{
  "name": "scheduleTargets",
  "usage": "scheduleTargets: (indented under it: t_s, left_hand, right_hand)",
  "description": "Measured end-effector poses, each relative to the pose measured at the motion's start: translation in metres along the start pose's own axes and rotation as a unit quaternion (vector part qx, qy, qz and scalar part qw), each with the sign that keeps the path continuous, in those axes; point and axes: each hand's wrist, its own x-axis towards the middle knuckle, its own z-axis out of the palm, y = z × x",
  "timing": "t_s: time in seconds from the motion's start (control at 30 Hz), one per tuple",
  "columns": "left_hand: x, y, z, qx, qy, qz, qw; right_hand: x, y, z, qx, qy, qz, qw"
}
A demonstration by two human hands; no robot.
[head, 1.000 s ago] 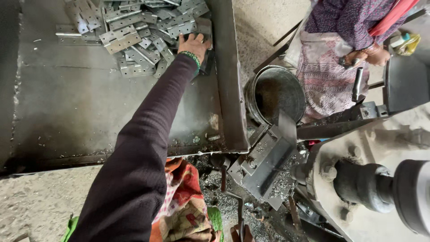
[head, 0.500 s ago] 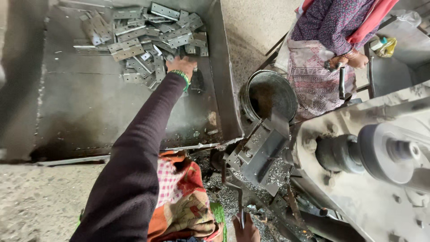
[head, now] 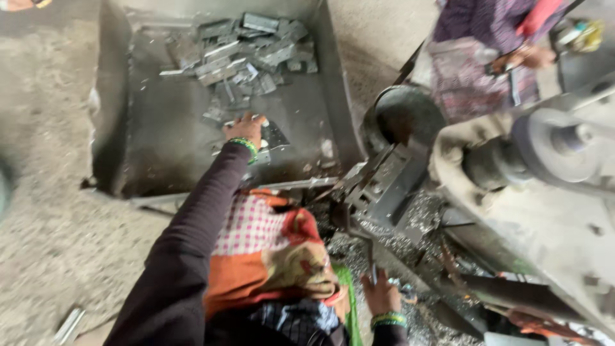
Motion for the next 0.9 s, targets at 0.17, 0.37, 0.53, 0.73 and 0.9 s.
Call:
scheduleTargets:
  t_s: [0.17, 0.37, 0.53, 0.73, 0.9]
  left_hand:
    - [-0.047, -0.007, 0.017, -0.003, 0.11, 0.024, 0.994]
    - [-0.063, -0.006, 0.023, 0.022, 0.283, 0.154, 0.947]
    - [-0.064, -0.004, 0.019, -0.01, 0.216, 0.176, 0.96]
    - [-0.057, 0.018, 0.028, 0.075, 0.251, 0.184, 0.947]
    - [-0.055, 0.013, 0.039, 0.011, 0.282, 0.269, 0.921]
  right_hand:
    - [-0.009, -0.013, -0.009, -0.005, -0.005, -0.01, 1.0]
    - [-0.007, -0.023, -0.019, -0.001, -0.02, 0.005, 1.0]
    - [-0.01, -0.024, -0.02, 0.012, -0.04, 0.028, 0.999]
    - [-0.012, -0.022, -0.018, 0.027, 0.016, -0.016, 0.999]
    - [-0.014, -0.019, -0.019, -0.005, 0.001, -0.005, 1.0]
